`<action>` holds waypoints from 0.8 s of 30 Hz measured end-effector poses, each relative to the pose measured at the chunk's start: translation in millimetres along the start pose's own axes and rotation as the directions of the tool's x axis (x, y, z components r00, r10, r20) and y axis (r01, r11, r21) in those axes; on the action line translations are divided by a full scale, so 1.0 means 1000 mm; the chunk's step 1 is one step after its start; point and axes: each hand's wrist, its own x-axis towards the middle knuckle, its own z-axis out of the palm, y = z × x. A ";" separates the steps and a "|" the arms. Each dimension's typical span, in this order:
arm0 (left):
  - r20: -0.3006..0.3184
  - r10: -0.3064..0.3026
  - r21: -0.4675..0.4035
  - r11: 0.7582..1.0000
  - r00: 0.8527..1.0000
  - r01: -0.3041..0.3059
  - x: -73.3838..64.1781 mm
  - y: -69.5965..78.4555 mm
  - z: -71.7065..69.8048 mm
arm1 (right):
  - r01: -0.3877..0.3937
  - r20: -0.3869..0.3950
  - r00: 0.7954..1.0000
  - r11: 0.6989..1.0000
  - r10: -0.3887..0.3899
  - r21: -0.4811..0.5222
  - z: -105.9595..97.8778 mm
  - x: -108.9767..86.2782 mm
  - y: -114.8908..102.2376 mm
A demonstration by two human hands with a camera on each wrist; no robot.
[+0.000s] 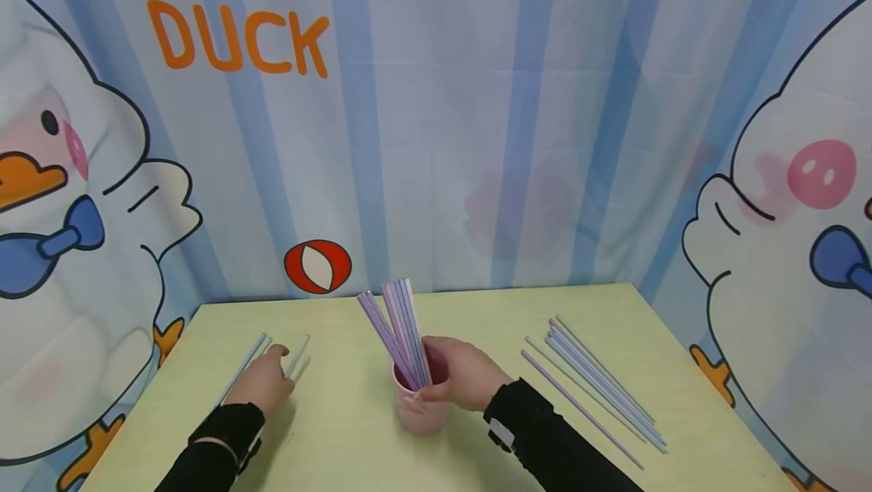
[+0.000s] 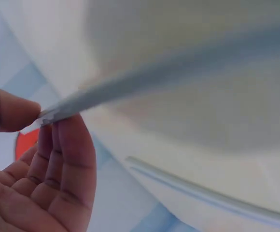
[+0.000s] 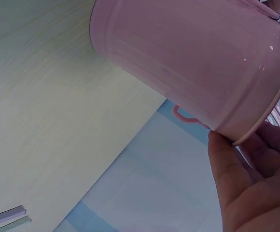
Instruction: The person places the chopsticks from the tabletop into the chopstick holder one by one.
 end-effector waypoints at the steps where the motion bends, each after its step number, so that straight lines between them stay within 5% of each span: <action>1: -0.005 0.008 -0.014 1.000 1.000 -0.008 0.000 0.004 -0.004 | -0.002 0.000 1.000 1.000 0.002 0.002 0.000 0.000 0.000; 9: -0.068 0.022 -0.133 0.991 0.997 -0.031 0.000 0.029 -0.034 | -0.025 0.004 1.000 1.000 0.025 -0.002 -0.001 0.000 -0.002; 18: -0.166 0.007 -0.315 0.947 0.986 -0.060 0.000 0.057 -0.061 | -0.030 0.005 1.000 1.000 0.030 0.001 -0.001 0.000 -0.002; 24: -0.272 0.025 -0.367 0.921 0.962 -0.128 -0.006 0.084 -0.078 | -0.026 0.005 1.000 1.000 0.026 -0.001 -0.001 0.000 -0.002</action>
